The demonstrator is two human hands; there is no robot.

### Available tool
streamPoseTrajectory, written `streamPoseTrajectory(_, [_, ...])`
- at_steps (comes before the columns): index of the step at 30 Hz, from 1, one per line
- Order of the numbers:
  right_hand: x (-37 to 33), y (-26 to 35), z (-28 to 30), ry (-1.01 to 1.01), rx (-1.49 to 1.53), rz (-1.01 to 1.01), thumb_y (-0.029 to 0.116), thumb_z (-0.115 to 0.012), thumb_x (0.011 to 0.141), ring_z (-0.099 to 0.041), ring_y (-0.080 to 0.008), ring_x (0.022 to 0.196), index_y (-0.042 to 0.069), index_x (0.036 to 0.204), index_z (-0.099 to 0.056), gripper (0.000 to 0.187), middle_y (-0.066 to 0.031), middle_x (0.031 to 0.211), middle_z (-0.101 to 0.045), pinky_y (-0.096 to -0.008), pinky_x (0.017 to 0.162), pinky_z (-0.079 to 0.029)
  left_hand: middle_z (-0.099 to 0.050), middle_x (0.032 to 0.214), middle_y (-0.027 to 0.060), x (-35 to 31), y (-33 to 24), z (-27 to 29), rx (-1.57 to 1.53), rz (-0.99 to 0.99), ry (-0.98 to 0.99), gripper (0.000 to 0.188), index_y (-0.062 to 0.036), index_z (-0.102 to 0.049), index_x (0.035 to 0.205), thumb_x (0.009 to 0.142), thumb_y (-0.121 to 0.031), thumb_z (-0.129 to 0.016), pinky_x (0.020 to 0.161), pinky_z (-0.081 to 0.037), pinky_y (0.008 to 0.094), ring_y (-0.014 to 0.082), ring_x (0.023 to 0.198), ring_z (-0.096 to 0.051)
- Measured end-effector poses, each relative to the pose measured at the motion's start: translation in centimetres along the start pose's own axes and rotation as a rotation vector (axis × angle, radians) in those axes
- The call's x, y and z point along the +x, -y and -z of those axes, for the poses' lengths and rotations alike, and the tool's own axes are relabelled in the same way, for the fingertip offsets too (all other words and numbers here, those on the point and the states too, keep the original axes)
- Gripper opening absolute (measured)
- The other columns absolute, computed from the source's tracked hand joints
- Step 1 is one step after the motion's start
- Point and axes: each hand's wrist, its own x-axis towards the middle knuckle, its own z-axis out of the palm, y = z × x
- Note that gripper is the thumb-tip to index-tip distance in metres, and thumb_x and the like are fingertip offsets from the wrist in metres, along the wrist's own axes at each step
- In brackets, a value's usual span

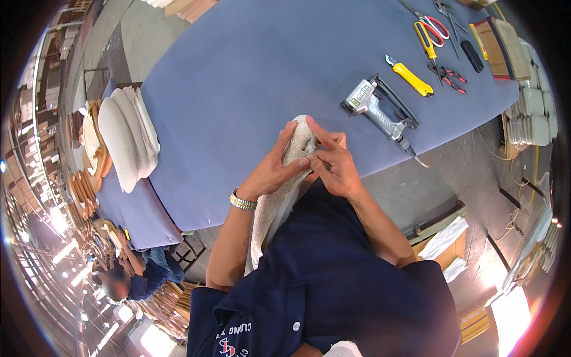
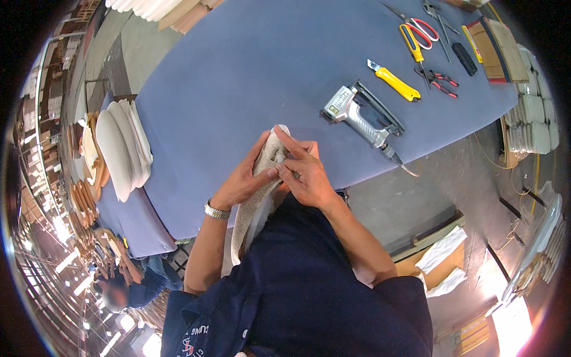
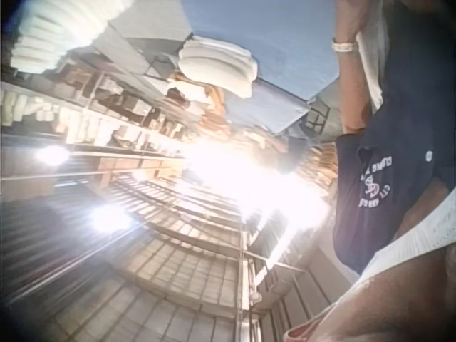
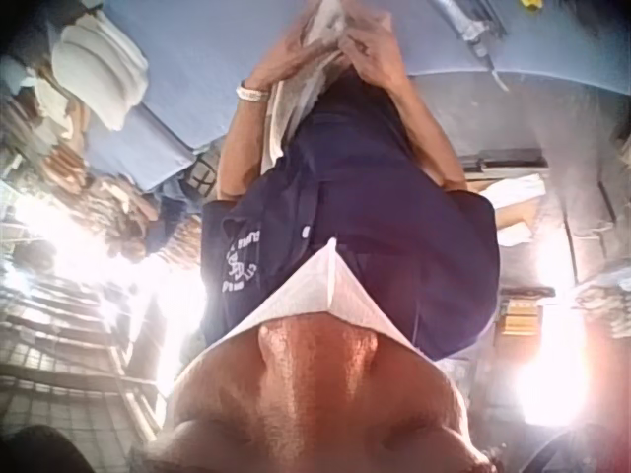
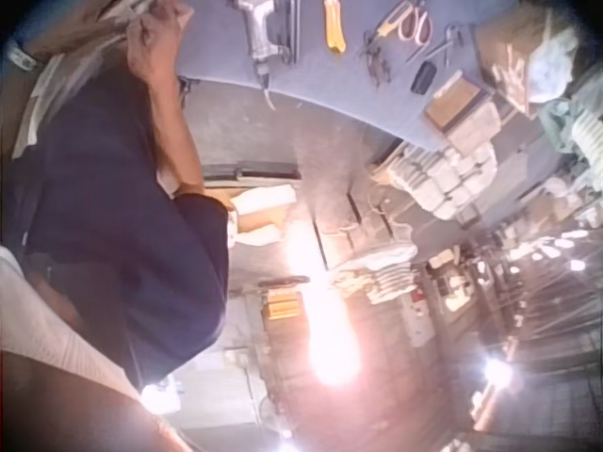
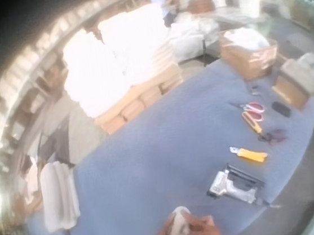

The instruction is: The person folds white fabric over a cushion-like object, trims excess fabric with a utility knife, and secures the fabric using a staple gun. The person repeats this process for multiple cushion units on a blue worktable.

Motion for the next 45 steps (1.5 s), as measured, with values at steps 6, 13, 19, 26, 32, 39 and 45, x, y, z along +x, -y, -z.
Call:
streamPoseTrajectory(6, [-0.5, -0.8, 0.3, 0.048, 0.014, -0.003, 0.01, -0.067, 0.093, -0.045, -0.0309, 0.125, -0.002, 0.089, -0.076, 0.016, -0.0066, 0.165, -0.041, -0.0399, 0.108, -0.038, -0.027, 0.168, 0.0238, -0.2, -0.2, -0.6, 0.142, -0.041, -0.019, 0.093, -0.0016, -0.015, 0.165, 0.099, -0.04, -0.069, 0.124, -0.027, 0.0428, 0.0347, 0.155, -0.028])
streamPoseTrajectory(13, [-0.4, -0.8, 0.8, 0.097, -0.034, 0.002, 0.009, -0.065, 0.094, -0.043, -0.0328, 0.129, -0.002, 0.085, -0.074, 0.017, -0.0065, 0.165, -0.04, -0.0429, 0.11, -0.036, -0.023, 0.166, 0.0301, -1.5, -2.3, -2.3, 0.47, -0.143, -0.136, 0.077, -0.0011, -0.016, 0.163, 0.106, -0.036, -0.055, 0.123, -0.03, 0.0455, 0.0446, 0.154, -0.026])
streamPoseTrajectory(19, [0.3, -0.8, 2.7, 0.147, 0.026, 0.076, 0.01, -0.066, 0.093, -0.046, -0.0366, 0.138, 0.001, 0.09, -0.075, 0.013, -0.0114, 0.158, -0.05, -0.0449, 0.114, -0.037, -0.026, 0.166, 0.0257, -2.1, -3.3, -3.8, 0.618, -0.054, -0.251, 0.07, -0.0063, -0.019, 0.164, 0.107, -0.033, -0.051, 0.114, -0.044, 0.0486, 0.0477, 0.148, -0.035])
streamPoseTrajectory(26, [1.7, -6.2, 10.4, -0.191, -0.727, -0.259, 0.014, -0.072, 0.09, -0.061, -0.0364, 0.121, 0.009, 0.134, -0.06, 0.046, -0.0168, 0.134, -0.064, -0.0449, 0.103, -0.048, -0.034, 0.166, 0.0159, -2.1, -3.5, -5.2, 0.695, -0.045, -0.38, 0.067, -0.0159, -0.025, 0.164, 0.105, -0.029, -0.054, 0.098, -0.057, 0.0457, 0.0419, 0.145, -0.043])
streamPoseTrajectory(32, [3.3, -10.6, 10.1, -0.165, -0.944, -0.416, 0.019, -0.076, 0.084, -0.062, -0.0395, 0.117, 0.008, 0.142, -0.052, 0.064, -0.0212, 0.135, -0.062, -0.0473, 0.099, -0.05, -0.036, 0.165, 0.0152, -1.9, -3.5, -5.3, 0.755, -0.081, -0.403, 0.068, -0.0165, -0.029, 0.162, 0.102, -0.026, -0.058, 0.096, -0.058, 0.0446, 0.039, 0.144, -0.046])
streamPoseTrajectory(39, [2.8, 0.2, 11.7, -0.117, -0.415, -0.474, 0.016, -0.078, 0.083, -0.071, -0.0246, 0.1, 0.002, 0.135, -0.061, 0.056, -0.0167, 0.116, -0.072, -0.0386, 0.09, -0.056, -0.038, 0.164, 0.0165, -1.9, -2.6, -6.1, 0.74, -0.034, -0.505, 0.071, -0.0104, -0.029, 0.161, 0.1, -0.027, -0.061, 0.103, -0.055, 0.044, 0.0363, 0.144, -0.047])
streamPoseTrajectory(45, [-0.5, 4.8, 8.8, 0.172, -0.03, -0.062, 0.007, -0.082, 0.078, -0.069, -0.0217, 0.1, -0.001, 0.135, -0.064, 0.06, -0.0133, 0.116, -0.071, -0.0346, 0.09, -0.054, -0.039, 0.164, 0.0136, -1.8, -3.1, -6.2, 0.813, -0.038, -0.454, 0.075, -0.012, -0.028, 0.162, 0.096, -0.02, -0.063, 0.104, -0.055, 0.044, 0.0368, 0.141, -0.05])
